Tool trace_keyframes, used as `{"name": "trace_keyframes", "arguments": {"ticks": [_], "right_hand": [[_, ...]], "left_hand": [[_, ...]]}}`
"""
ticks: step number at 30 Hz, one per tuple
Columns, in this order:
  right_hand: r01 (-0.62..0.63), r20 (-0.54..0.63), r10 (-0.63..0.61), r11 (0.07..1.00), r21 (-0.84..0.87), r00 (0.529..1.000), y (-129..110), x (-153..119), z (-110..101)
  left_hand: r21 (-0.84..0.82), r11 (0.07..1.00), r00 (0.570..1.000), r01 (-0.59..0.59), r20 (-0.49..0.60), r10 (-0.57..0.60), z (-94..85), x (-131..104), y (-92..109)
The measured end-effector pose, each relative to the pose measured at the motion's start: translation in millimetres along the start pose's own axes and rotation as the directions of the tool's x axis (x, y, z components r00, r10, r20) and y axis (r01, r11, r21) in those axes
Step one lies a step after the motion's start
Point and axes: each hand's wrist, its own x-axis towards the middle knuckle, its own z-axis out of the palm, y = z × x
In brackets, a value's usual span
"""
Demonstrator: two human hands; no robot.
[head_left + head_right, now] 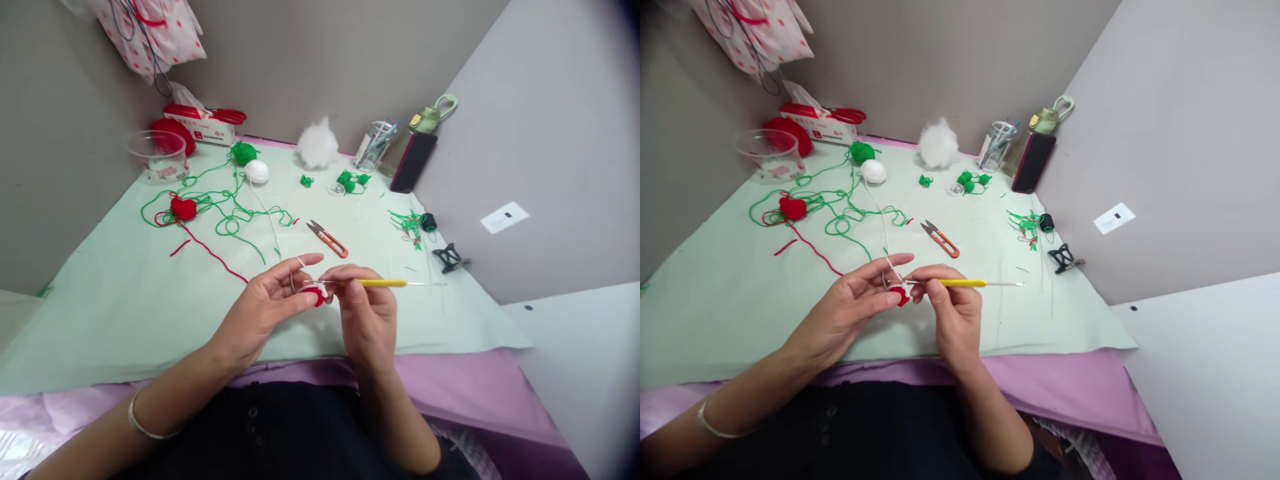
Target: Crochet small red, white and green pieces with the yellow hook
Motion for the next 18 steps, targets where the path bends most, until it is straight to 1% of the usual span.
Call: {"name": "trace_keyframes", "arguments": {"ticks": [3,6,8,10,12,14,16,18], "right_hand": [[-0.054,-0.001,0.055,0.992,0.114,0.998,-1.7,3.9,-0.1],[-0.075,0.028,0.071,0.979,0.191,0.997,-3.9,6.8,0.0],[-0.071,0.05,0.062,0.98,0.186,0.997,-4.7,6.6,-1.4],[-0.04,0.065,0.032,0.992,0.121,0.997,-6.1,4.4,-3.8],[0.041,0.069,-0.042,0.999,0.007,0.997,-8.6,0.9,-6.6],[0.173,0.101,-0.159,0.974,-0.149,0.982,-11.8,-2.8,-8.5],[0.336,0.187,-0.288,0.886,-0.321,0.939,-13.4,-6.4,-8.6],[0.491,0.294,-0.394,0.725,-0.484,0.871,-10.9,-9.7,-6.5]], "left_hand": [[0.003,0.999,0.999,0.036,0.034,-0.036,-2.1,-0.2,2.5],[0.026,0.997,0.997,0.069,0.038,-0.07,-3.4,-0.7,4.0],[0.048,0.996,0.997,0.07,0.034,-0.072,-3.9,-1.5,4.3],[0.068,0.996,0.998,0.06,0.024,-0.061,-4.3,-2.5,4.2],[0.084,0.996,0.999,0.04,0.016,-0.042,-4.7,-3.2,3.6],[0.103,0.995,1.0,0.007,0.008,-0.007,-5.0,-3.5,2.4],[0.135,0.99,0.999,-0.041,-0.013,0.043,-4.5,-3.7,0.5],[0.163,0.982,0.994,-0.093,-0.045,0.102,-2.6,-4.2,-2.2]]}}
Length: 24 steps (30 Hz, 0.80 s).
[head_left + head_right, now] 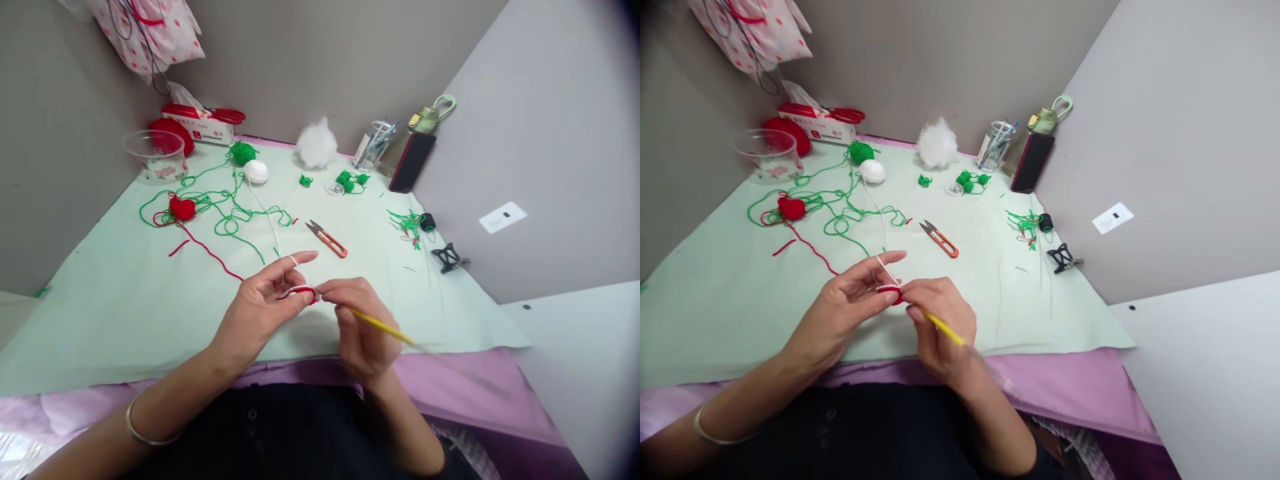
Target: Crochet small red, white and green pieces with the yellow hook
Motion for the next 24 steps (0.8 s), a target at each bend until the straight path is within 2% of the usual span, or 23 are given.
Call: {"name": "trace_keyframes", "arguments": {"ticks": [3,5,7,9,11,13,16,21,24], "right_hand": [[0.162,-0.034,-0.183,0.93,-0.329,0.982,2.8,-6.5,10.6],[0.183,-0.104,-0.245,0.893,-0.411,0.964,5.1,-10.0,16.3],[0.134,-0.143,-0.19,0.933,-0.333,0.971,5.7,-10.8,17.0],[0.021,-0.181,-0.047,0.989,-0.144,0.982,4.2,-8.5,13.2],[-0.096,-0.221,0.11,0.993,0.074,0.969,2.2,-4.2,8.5],[-0.177,-0.215,0.236,0.949,0.262,0.948,1.4,0.4,6.2],[-0.224,-0.131,0.287,0.904,0.364,0.949,2.5,5.5,8.2],[-0.153,-0.119,0.181,0.965,0.213,0.976,2.3,2.8,15.3],[-0.02,-0.14,0.01,0.997,-0.073,0.99,2.8,-4.5,18.0]], "left_hand": [[-0.076,0.997,0.999,-0.016,-0.037,0.013,5.5,-1.4,-3.6],[-0.215,0.973,0.996,0.085,0.001,-0.087,8.2,-1.3,-5.4],[-0.342,0.91,0.972,0.235,0.077,-0.222,8.6,0.2,-6.2],[-0.398,0.86,0.947,0.32,0.127,-0.294,6.9,2.3,-6.1],[-0.391,0.87,0.954,0.301,0.114,-0.279,4.9,3.6,-5.5],[-0.344,0.91,0.973,0.23,0.079,-0.216,4.4,3.7,-5.3],[-0.252,0.958,0.99,0.138,0.058,-0.127,6.5,2.4,-6.2],[-0.189,0.98,0.997,0.065,0.041,-0.059,9.9,0.5,-8.7],[-0.256,0.963,0.996,0.088,0.004,-0.09,11.0,1.2,-9.5]]}}
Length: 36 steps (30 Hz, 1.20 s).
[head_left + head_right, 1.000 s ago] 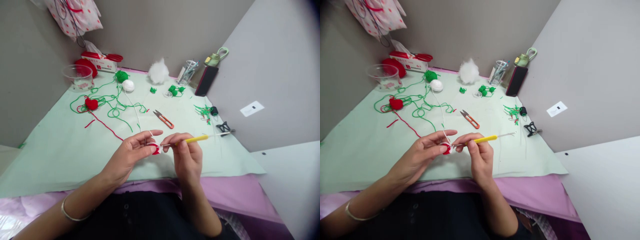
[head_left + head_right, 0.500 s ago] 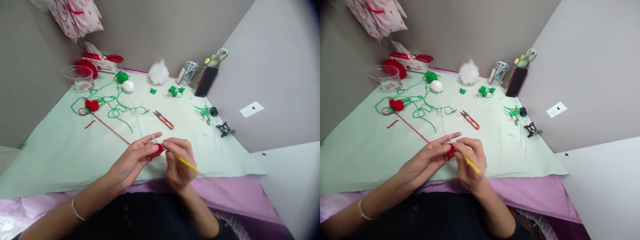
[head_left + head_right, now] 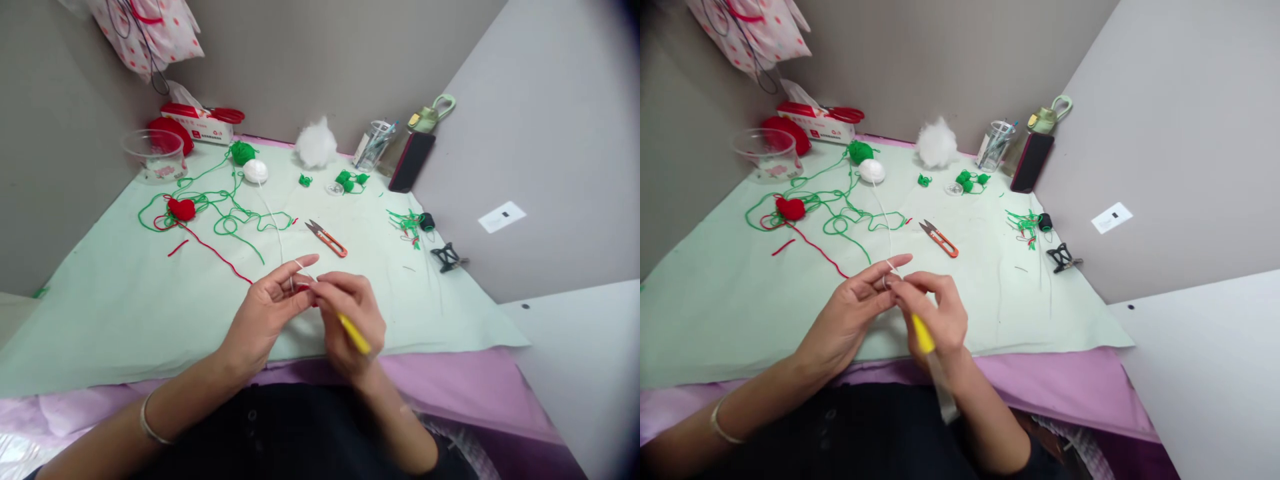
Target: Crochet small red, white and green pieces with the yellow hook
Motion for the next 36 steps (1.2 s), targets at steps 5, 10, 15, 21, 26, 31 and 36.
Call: {"name": "trace_keyframes", "arguments": {"ticks": [5,10,15,21,26,31,36], "right_hand": [[-0.072,-0.032,0.075,0.993,0.099,0.997,3.0,0.6,-5.3],[-0.369,0.027,0.432,0.735,0.568,0.902,2.6,10.3,-6.9],[-0.448,0.119,0.466,0.701,0.554,0.877,4.7,7.1,-2.8],[-0.529,0.204,0.57,0.489,0.694,0.796,8.0,11.5,-6.5],[-0.477,0.179,0.481,0.616,0.627,0.858,8.7,15.7,-10.2],[-0.342,0.11,0.328,0.835,0.43,0.938,3.5,11.8,-17.7],[-0.007,0.1,-0.003,0.995,0.098,0.995,-2.0,6.5,-18.9]], "left_hand": [[-0.168,0.963,0.975,0.212,0.108,-0.196,-5.2,6.1,2.1],[-0.071,0.99,0.99,0.12,0.078,-0.114,-7.2,6.3,3.8],[0.052,0.998,0.996,0.041,0.074,-0.045,-4.4,1.0,2.3],[0.102,0.994,0.996,0.045,0.077,-0.054,-6.7,1.2,8.6],[0.149,0.988,0.996,0.049,0.061,-0.058,-7.0,-0.7,11.9],[0.185,0.983,0.999,0.013,0.05,-0.023,-8.9,-2.4,10.7],[0.291,0.953,0.996,-0.089,0.008,0.091,-6.3,-2.7,7.1]]}}
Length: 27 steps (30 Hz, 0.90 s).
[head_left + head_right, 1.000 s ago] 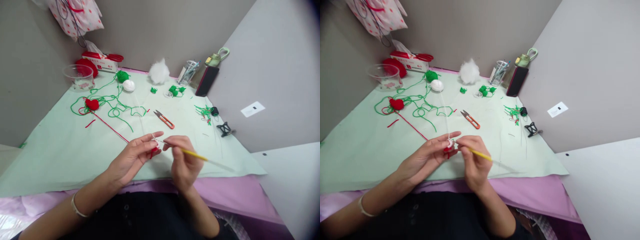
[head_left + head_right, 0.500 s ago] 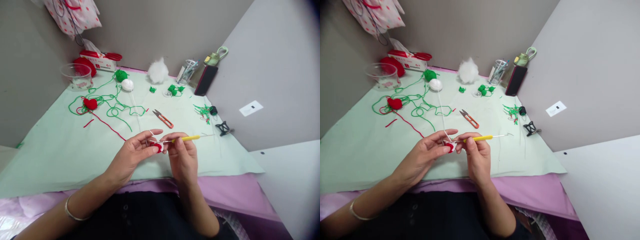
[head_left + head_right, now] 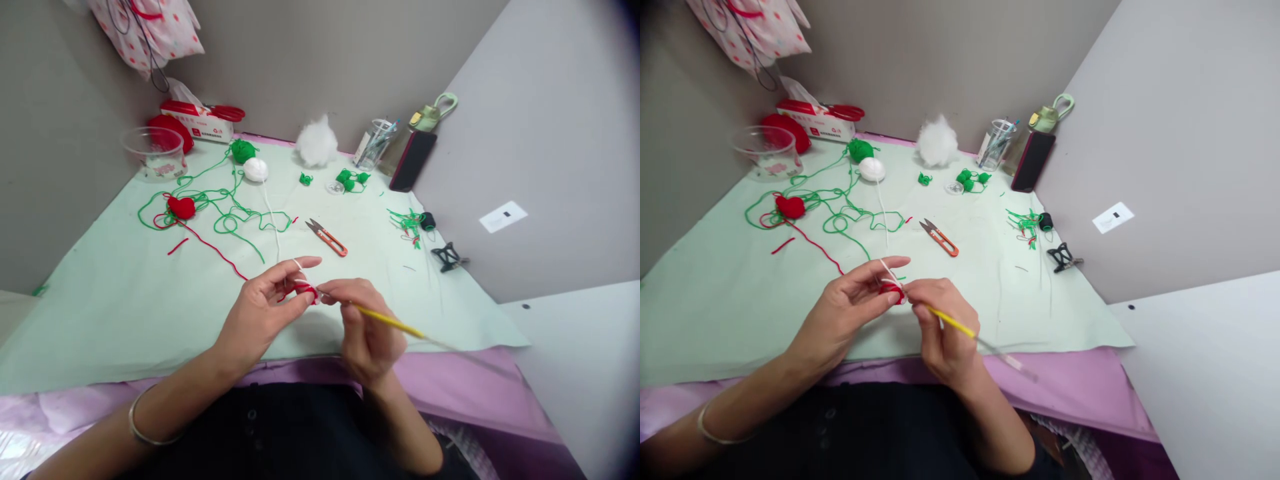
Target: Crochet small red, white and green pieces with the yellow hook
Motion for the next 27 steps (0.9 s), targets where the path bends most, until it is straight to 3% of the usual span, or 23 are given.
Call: {"name": "trace_keyframes", "arguments": {"ticks": [3,6,12,18,27], "right_hand": [[0.14,0.017,-0.14,0.971,-0.196,0.99,2.1,-4.4,5.8],[0.197,-0.035,-0.215,0.942,-0.272,0.976,6.0,-8.0,11.0],[0.197,-0.034,-0.212,0.947,-0.252,0.977,7.2,-8.7,10.7],[0.22,-0.009,-0.228,0.95,-0.223,0.974,6.9,-9.1,9.7],[0.222,0.016,-0.223,0.957,-0.187,0.975,4.0,-7.8,7.8]], "left_hand": [[0.022,0.999,0.999,-0.037,-0.039,0.038,2.6,-1.1,-1.6],[0.003,1.0,0.999,-0.026,-0.023,0.026,2.5,-1.7,-2.0],[0.156,0.984,0.996,-0.085,0.021,0.082,1.5,4.3,2.2],[0.294,0.932,0.967,-0.209,-0.079,0.242,2.3,9.2,1.5],[0.287,0.891,0.916,-0.353,-0.09,0.392,1.7,1.6,0.9]]}}
